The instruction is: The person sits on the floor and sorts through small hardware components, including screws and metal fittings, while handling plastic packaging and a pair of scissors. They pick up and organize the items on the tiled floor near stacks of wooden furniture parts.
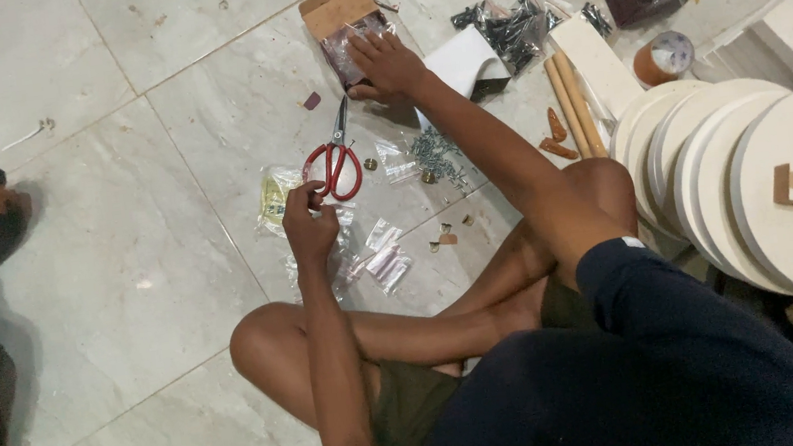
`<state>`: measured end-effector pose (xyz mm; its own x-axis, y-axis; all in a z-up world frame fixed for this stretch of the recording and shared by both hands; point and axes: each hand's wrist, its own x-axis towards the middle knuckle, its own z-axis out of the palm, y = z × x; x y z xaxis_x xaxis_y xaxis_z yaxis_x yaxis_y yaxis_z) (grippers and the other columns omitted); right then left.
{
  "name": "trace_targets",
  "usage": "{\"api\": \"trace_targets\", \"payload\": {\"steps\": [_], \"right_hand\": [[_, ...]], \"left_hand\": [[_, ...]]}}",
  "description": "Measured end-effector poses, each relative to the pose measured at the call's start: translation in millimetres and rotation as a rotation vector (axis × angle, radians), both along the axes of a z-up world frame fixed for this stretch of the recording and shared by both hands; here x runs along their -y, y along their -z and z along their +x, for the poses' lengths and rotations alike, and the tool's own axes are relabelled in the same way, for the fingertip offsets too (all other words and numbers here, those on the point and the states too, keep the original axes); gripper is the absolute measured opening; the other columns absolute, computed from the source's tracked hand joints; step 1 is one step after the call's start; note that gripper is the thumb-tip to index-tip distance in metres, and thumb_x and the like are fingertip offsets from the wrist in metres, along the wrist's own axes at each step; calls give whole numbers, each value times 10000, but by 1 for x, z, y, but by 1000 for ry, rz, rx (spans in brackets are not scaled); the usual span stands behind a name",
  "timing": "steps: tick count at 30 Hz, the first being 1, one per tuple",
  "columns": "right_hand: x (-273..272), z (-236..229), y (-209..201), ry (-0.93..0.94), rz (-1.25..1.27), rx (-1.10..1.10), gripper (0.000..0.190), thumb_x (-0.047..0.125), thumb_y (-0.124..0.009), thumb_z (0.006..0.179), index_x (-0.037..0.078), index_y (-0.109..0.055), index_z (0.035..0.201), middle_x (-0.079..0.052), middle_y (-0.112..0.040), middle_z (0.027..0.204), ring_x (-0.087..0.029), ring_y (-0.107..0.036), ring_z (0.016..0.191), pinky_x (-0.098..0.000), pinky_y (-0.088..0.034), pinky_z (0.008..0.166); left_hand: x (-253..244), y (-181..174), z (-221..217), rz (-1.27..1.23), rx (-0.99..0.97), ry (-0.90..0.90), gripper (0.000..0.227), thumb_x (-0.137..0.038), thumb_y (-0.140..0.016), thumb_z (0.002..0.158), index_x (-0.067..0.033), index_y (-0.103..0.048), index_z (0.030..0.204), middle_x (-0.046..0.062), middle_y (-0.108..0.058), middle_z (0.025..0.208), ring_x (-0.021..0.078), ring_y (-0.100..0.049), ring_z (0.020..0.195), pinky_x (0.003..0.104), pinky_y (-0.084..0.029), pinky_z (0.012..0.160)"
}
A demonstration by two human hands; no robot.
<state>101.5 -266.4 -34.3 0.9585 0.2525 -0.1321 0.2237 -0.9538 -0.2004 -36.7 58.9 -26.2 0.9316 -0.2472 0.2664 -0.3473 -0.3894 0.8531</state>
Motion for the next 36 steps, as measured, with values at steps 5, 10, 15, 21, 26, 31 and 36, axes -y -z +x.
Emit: {"api": "trace_targets", "payload": {"steps": [5, 10, 15, 21, 26, 31, 36], "right_hand": [[-27, -56, -14, 53, 185, 405, 676, 305, -695, 1091, 43, -380, 1628, -246, -335, 1684, -427, -351, 1535, -641, -282, 1221], [-51, -236, 32, -37, 332, 587, 434, 250, -692, 998, 198, -626, 1424, -90, -602, 1411, -312, -615, 1295, -458, -452, 1047], [-48, -312, 19, -46, 597, 405, 138, 145, -745, 961, 168, -783, 1091, -40, -723, 1164, -265, -719, 1046, -415, -521, 897], [-43, -317, 15, 150, 701, 70, 170, 94, -672, 1048, 67, -760, 1190, -162, -753, 1037, -332, -754, 934, -423, -574, 843], [-54, -308, 3, 114, 799, 100, 201, 101, -666, 1033, 98, -783, 1196, -194, -773, 999, -399, -758, 904, -485, -587, 819], [-57, -300, 15, 92, 847, 93, 189, 163, -696, 1044, 133, -779, 1211, -161, -773, 971, -349, -755, 846, -445, -592, 771], [-76, -291, 52, 230, 1098, -3, 508, 286, -899, 922, 199, -713, 1386, -107, -776, 1030, -227, -733, 809, -383, -601, 754]], "left_hand": [[-15, -7, -17, 109, -198, -32, 501, 28, -557, 759, -156, -724, 1194, 13, -589, 960, 175, -575, 870, 334, -514, 800], [-30, 56, -15, 652, -163, 124, 388, -378, -719, 879, -276, -688, 1253, 41, -667, 1049, 387, -702, 1013, 563, -535, 912], [-7, 45, -26, 812, -143, 257, 689, -583, -839, 820, -193, -650, 1356, 188, -645, 1210, 506, -678, 1071, 636, -527, 907], [4, 99, -32, 944, -73, 413, 382, -355, -906, 816, -232, -663, 1084, 75, -599, 1122, 395, -649, 1079, 531, -495, 905], [-4, 78, -38, 878, -58, 366, 86, -259, -784, 986, -195, -765, 1039, 50, -731, 912, 318, -726, 928, 500, -500, 872], [-12, 43, -53, 514, -129, 242, 138, -345, -771, 1045, -208, -774, 1061, 76, -748, 938, 322, -723, 870, 491, -522, 852], [-11, 36, -87, 336, -122, 267, 293, -367, -756, 1056, -85, -746, 1136, 188, -762, 1003, 428, -730, 900, 567, -547, 831]]}}
